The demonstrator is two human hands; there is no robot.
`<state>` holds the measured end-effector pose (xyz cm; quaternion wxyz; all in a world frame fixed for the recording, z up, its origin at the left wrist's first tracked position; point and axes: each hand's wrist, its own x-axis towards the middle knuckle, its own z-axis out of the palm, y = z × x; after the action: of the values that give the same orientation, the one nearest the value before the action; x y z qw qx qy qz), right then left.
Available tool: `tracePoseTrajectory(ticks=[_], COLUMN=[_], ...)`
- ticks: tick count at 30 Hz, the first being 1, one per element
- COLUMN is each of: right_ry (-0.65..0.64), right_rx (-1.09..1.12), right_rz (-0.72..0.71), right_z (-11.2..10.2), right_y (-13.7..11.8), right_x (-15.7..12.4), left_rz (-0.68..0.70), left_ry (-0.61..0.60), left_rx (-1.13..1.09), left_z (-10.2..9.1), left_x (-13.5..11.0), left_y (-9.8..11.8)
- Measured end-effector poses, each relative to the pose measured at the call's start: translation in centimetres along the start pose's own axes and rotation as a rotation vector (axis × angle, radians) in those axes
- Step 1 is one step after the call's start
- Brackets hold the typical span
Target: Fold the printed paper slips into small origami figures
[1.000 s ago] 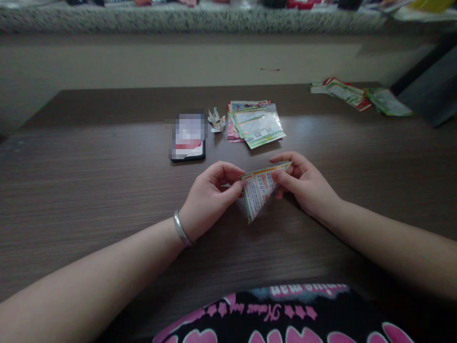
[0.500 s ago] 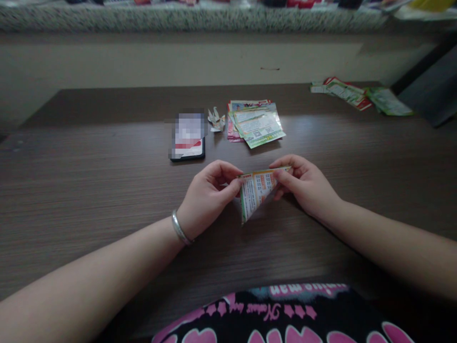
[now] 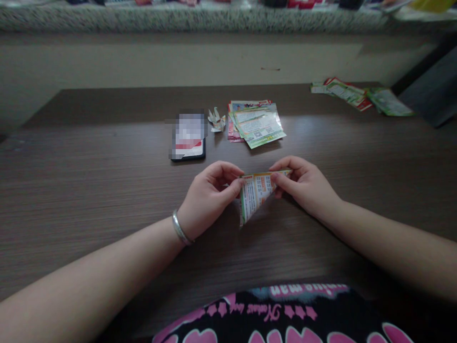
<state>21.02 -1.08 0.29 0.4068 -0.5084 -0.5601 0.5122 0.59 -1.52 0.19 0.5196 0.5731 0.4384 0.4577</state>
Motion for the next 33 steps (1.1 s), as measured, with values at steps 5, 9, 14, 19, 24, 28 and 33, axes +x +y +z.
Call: tracePoseTrajectory(ticks=[5,9,14,19,24,28,33], right_ry=[-0.019,-0.015,-0.024,-0.019,-0.021,-0.029,-0.014], right_rx=[0.014,0.009,0.012,0.028,0.073,0.033,-0.039], right_rz=[-0.018,-0.016,-0.015,-0.066,-0.063,-0.056,-0.084], right_z=[0.00,0.06,0.10,0.37,0.61,0.55,0.47], right_y=[-0.06,-0.17,-0.13,-0.28,-0.18,0.01,0.13], right_x=[-0.16,-0.27,-0.28,-0.40,-0.40,-0.41,-0.48], left_rz=[0.022,0.033,0.052,0.050,0.077,0.066,0.037], left_ry=[-0.010,-0.005,-0.014,-0.025,-0.036,-0.025,-0.007], left_rx=[0.013,0.080,0.102,0.087,0.069,0.061,0.050], left_z=[-0.06,-0.16,-0.20,-0.19,-0.14,-0.01,-0.03], left_x=[-0.16,-0.32,-0.44,-0.47,-0.65,-0.69,-0.45], left_y=[0.07,0.11,0.14,0.35,0.49,0.57,0.36])
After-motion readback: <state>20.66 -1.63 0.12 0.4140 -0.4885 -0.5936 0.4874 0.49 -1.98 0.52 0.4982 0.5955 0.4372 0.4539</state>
